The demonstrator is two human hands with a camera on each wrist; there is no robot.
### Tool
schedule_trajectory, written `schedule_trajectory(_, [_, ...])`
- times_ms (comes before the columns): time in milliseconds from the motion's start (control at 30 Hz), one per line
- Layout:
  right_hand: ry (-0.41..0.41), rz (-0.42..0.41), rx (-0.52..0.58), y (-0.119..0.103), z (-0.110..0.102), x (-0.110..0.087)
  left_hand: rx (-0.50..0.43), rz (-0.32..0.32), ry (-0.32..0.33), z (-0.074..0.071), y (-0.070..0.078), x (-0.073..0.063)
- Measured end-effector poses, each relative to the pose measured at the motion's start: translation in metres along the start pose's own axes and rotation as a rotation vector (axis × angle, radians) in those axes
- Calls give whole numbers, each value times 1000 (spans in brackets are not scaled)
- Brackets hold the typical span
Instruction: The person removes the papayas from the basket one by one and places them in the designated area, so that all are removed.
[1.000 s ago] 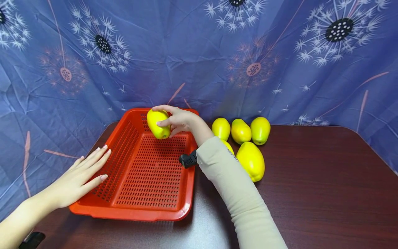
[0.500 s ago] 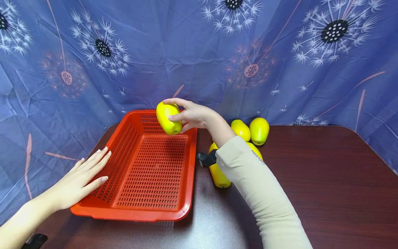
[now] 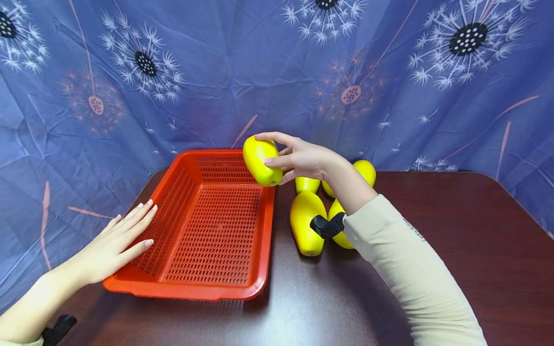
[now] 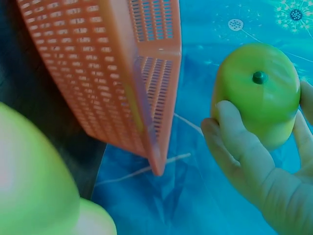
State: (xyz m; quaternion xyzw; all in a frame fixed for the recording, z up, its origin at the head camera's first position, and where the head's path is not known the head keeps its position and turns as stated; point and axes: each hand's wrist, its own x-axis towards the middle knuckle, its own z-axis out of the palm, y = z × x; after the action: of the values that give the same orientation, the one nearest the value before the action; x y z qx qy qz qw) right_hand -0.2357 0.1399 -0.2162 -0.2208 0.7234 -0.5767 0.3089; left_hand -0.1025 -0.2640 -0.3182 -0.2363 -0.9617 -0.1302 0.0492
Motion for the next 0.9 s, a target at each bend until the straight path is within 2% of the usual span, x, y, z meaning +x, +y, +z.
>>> schedule_trajectory(167, [-5, -24, -10, 7, -9, -17, 6, 4, 1, 0, 0, 0])
schedule_trajectory(500, [13, -36, 72, 22, -22, -52, 29, 8, -22, -2, 1, 1])
schedule_trajectory(733, [54, -47, 25, 29, -33, -78, 26, 6, -36, -3, 2, 2])
schedule_trajectory(900, [42, -57, 21, 35, -41, -94, 20, -2, -40, -3, 1, 1])
